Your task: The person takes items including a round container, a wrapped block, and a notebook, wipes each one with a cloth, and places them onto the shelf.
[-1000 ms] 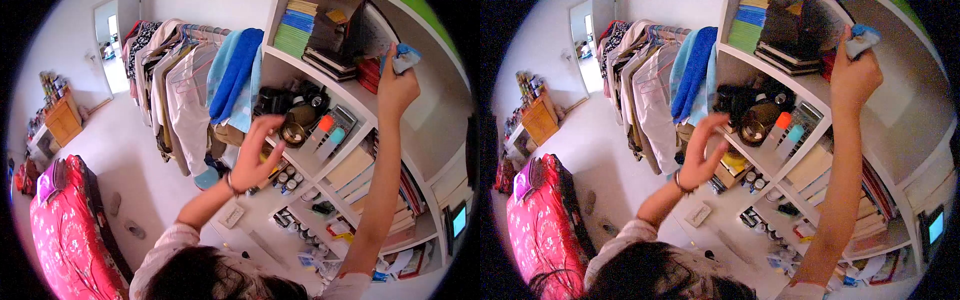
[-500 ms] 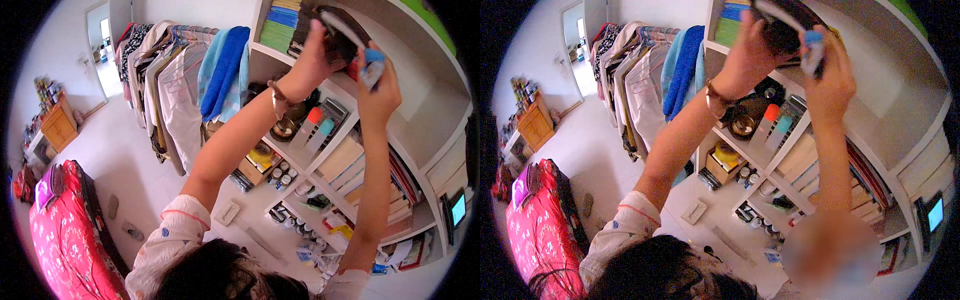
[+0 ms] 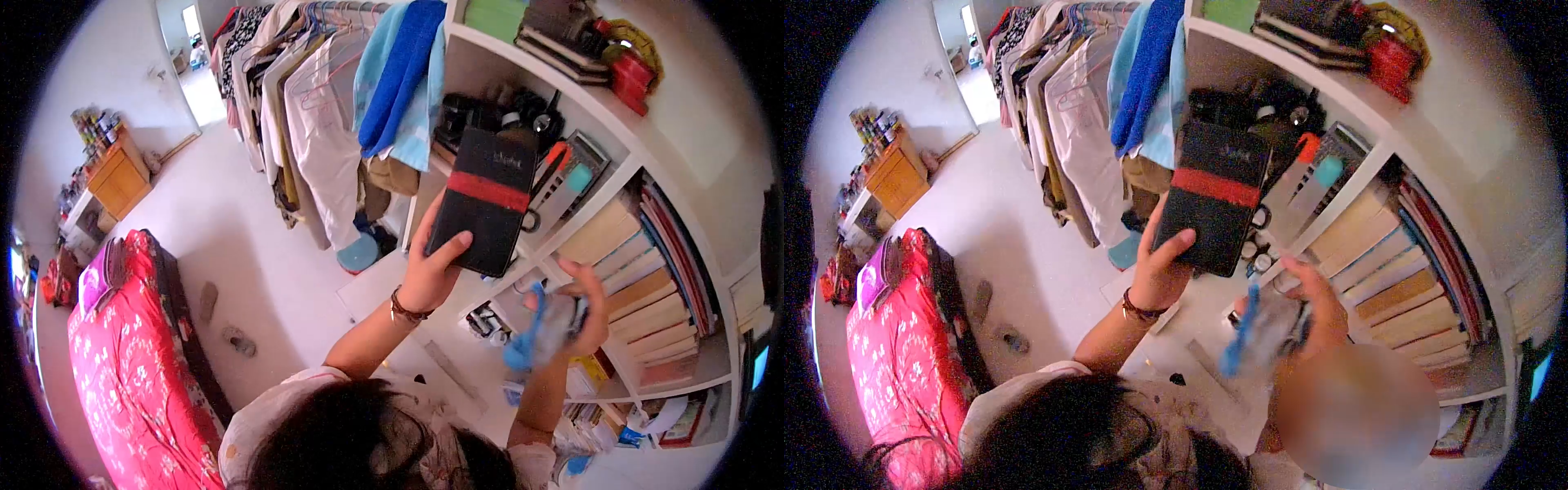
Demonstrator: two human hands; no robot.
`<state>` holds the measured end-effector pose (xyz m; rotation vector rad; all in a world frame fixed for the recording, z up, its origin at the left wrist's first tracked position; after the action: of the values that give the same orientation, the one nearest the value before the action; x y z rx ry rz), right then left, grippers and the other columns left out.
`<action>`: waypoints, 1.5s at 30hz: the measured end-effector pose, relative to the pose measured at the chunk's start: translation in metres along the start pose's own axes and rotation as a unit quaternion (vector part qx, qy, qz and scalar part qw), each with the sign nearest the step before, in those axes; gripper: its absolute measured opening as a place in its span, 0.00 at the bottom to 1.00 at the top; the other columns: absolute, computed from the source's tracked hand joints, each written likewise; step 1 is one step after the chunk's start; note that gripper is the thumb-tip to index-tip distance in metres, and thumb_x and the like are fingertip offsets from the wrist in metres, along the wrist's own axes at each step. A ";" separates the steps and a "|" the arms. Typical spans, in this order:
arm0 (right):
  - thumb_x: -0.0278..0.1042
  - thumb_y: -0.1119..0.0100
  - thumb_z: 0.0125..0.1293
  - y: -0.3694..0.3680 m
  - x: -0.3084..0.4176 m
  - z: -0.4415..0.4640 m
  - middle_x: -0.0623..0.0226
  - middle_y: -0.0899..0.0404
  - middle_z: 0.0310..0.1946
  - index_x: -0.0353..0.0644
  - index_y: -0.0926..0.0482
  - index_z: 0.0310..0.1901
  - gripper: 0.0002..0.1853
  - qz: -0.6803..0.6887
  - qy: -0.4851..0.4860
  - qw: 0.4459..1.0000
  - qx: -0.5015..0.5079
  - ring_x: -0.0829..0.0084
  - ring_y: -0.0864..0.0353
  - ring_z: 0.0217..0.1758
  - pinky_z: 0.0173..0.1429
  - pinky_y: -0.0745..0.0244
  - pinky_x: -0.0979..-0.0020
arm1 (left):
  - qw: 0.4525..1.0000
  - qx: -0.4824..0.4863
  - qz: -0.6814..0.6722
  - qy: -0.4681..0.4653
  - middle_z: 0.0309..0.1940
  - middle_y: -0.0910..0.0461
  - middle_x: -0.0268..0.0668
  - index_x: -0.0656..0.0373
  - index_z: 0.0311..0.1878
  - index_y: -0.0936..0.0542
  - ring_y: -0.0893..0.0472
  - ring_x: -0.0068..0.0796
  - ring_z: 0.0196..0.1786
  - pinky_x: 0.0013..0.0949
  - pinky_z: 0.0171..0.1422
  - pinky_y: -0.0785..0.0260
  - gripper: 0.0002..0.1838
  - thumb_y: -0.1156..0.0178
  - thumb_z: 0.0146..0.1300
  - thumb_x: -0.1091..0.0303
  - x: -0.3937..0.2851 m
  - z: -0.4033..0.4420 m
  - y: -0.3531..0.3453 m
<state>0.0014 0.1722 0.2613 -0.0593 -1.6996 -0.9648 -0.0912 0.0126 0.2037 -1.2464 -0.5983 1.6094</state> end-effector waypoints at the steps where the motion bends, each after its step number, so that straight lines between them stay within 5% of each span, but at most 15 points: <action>1: 0.40 0.38 0.55 0.004 0.026 -0.007 0.55 0.27 0.48 0.34 0.29 0.50 0.24 0.067 0.304 0.943 -0.121 0.66 0.26 0.47 0.53 0.33 0.68 | 1.000 -0.012 0.003 0.005 0.60 0.35 0.41 0.61 0.67 0.45 0.33 0.34 0.62 0.37 0.66 0.40 0.33 0.46 0.58 0.80 0.006 -0.008 0.012; 3: 0.43 0.43 0.62 0.002 0.029 -0.030 0.56 0.38 0.50 0.34 0.35 0.45 0.20 0.098 0.466 0.852 -0.216 0.65 0.39 0.56 0.61 0.44 0.64 | 0.998 -0.020 0.006 0.063 0.62 0.36 0.40 0.61 0.67 0.45 0.35 0.32 0.64 0.36 0.67 0.41 0.34 0.45 0.59 0.81 0.023 -0.024 0.031; 4: 0.43 0.43 0.62 -0.008 0.034 -0.026 0.56 0.38 0.50 0.34 0.35 0.45 0.20 0.099 0.460 0.856 -0.214 0.65 0.39 0.56 0.61 0.44 0.64 | 0.997 -0.024 0.009 0.068 0.62 0.36 0.40 0.61 0.67 0.45 0.35 0.32 0.64 0.36 0.67 0.41 0.34 0.45 0.59 0.81 0.028 -0.029 0.037; 6: 0.31 0.37 0.50 -0.037 0.046 -0.020 0.53 0.35 0.52 0.35 0.38 0.51 0.28 0.028 0.503 0.844 -0.181 0.58 0.35 0.53 0.58 0.41 0.58 | 0.996 -0.011 0.040 0.077 0.58 0.33 0.39 0.60 0.64 0.41 0.32 0.34 0.60 0.39 0.64 0.39 0.30 0.46 0.58 0.79 0.037 -0.042 0.044; 9: 0.26 0.43 0.47 -0.104 0.036 -0.008 0.52 0.36 0.57 0.33 0.31 0.49 0.24 -0.205 0.478 0.853 -0.027 0.50 0.40 0.61 0.65 0.46 0.55 | 0.993 -0.032 0.011 0.111 0.56 0.31 0.38 0.58 0.64 0.40 0.30 0.31 0.59 0.37 0.61 0.36 0.27 0.48 0.61 0.79 0.047 -0.063 0.069; 13: 0.32 0.47 0.53 -0.153 -0.006 -0.031 0.51 0.46 0.67 0.32 0.40 0.62 0.33 -0.184 0.547 0.809 0.110 0.52 0.50 0.71 0.71 0.54 0.55 | 0.986 -0.085 0.021 0.143 0.54 0.31 0.36 0.58 0.62 0.39 0.28 0.31 0.56 0.36 0.59 0.34 0.26 0.49 0.60 0.79 0.040 -0.086 0.123; 17: 0.37 0.55 0.57 -0.164 -0.047 -0.064 0.50 0.46 0.67 0.27 0.42 0.63 0.33 -0.175 0.519 0.819 0.172 0.52 0.50 0.71 0.71 0.58 0.52 | 0.982 -0.128 -0.014 0.137 0.59 0.34 0.38 0.58 0.67 0.44 0.32 0.32 0.60 0.35 0.63 0.38 0.32 0.49 0.59 0.81 0.035 -0.115 0.142; 21: 0.34 0.57 0.58 -0.158 -0.047 -0.046 0.49 0.45 0.66 0.27 0.41 0.62 0.30 -0.236 0.486 0.837 0.088 0.51 0.48 0.70 0.71 0.57 0.52 | 0.976 -0.055 0.064 0.200 0.61 0.36 0.36 0.59 0.69 0.47 0.35 0.29 0.62 0.33 0.65 0.42 0.34 0.48 0.59 0.79 0.049 -0.140 0.131; 25: 0.34 0.57 0.58 -0.164 -0.056 -0.054 0.48 0.42 0.64 0.27 0.36 0.58 0.27 -0.236 0.500 0.824 0.128 0.52 0.45 0.68 0.70 0.52 0.50 | 0.970 -0.103 0.045 0.216 0.62 0.37 0.37 0.58 0.69 0.47 0.35 0.31 0.63 0.35 0.66 0.42 0.34 0.49 0.60 0.78 0.047 -0.139 0.137; 29: 0.36 0.56 0.56 -0.164 -0.071 -0.088 0.54 0.44 0.66 0.30 0.36 0.59 0.29 -0.173 0.467 0.843 0.201 0.58 0.47 0.71 0.72 0.58 0.51 | 0.978 -0.111 0.056 0.168 0.64 0.39 0.39 0.58 0.69 0.48 0.36 0.33 0.65 0.36 0.68 0.44 0.33 0.51 0.60 0.78 0.032 -0.137 0.148; 34: 0.38 0.57 0.58 -0.148 -0.059 -0.066 0.62 0.43 0.67 0.35 0.35 0.61 0.29 -0.256 0.480 0.834 0.096 0.65 0.49 0.72 0.71 0.65 0.45 | 0.980 -0.061 0.064 0.178 0.64 0.40 0.37 0.59 0.69 0.49 0.36 0.30 0.64 0.35 0.67 0.43 0.28 0.54 0.67 0.71 0.040 -0.138 0.117; 37: 0.41 0.59 0.60 -0.156 -0.071 -0.092 0.66 0.42 0.67 0.39 0.33 0.61 0.27 -0.242 0.506 0.814 0.149 0.67 0.46 0.71 0.71 0.64 0.47 | 0.976 -0.128 0.033 0.175 0.65 0.41 0.37 0.59 0.69 0.49 0.36 0.29 0.64 0.34 0.66 0.43 0.27 0.59 0.71 0.59 0.038 -0.141 0.130; 42: 0.49 0.61 0.60 -0.150 -0.097 -0.118 0.73 0.42 0.68 0.48 0.33 0.62 0.29 -0.284 0.521 0.797 0.115 0.74 0.46 0.71 0.71 0.65 0.50 | 0.984 -0.078 0.037 0.157 0.66 0.42 0.38 0.57 0.70 0.49 0.38 0.31 0.65 0.35 0.68 0.45 0.27 0.60 0.71 0.61 0.033 -0.127 0.117; 45: 0.52 0.63 0.61 -0.139 -0.097 -0.105 0.73 0.41 0.67 0.48 0.34 0.62 0.30 -0.296 0.469 0.830 0.056 0.73 0.46 0.71 0.69 0.73 0.42 | 0.987 -0.060 0.010 0.147 0.67 0.44 0.37 0.56 0.70 0.50 0.40 0.31 0.66 0.37 0.69 0.48 0.27 0.59 0.71 0.60 0.035 -0.125 0.108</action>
<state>0.0516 0.0559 0.1079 0.9328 -0.8213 -1.0688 -0.0185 -0.0213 0.0550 -1.5503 -0.5022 1.3853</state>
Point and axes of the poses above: each hand's wrist, its own z-axis towards the middle knuckle, its own y-axis out of the back of the hand, x = y × z, the point moved 7 cm from there along z, towards the middle knuckle
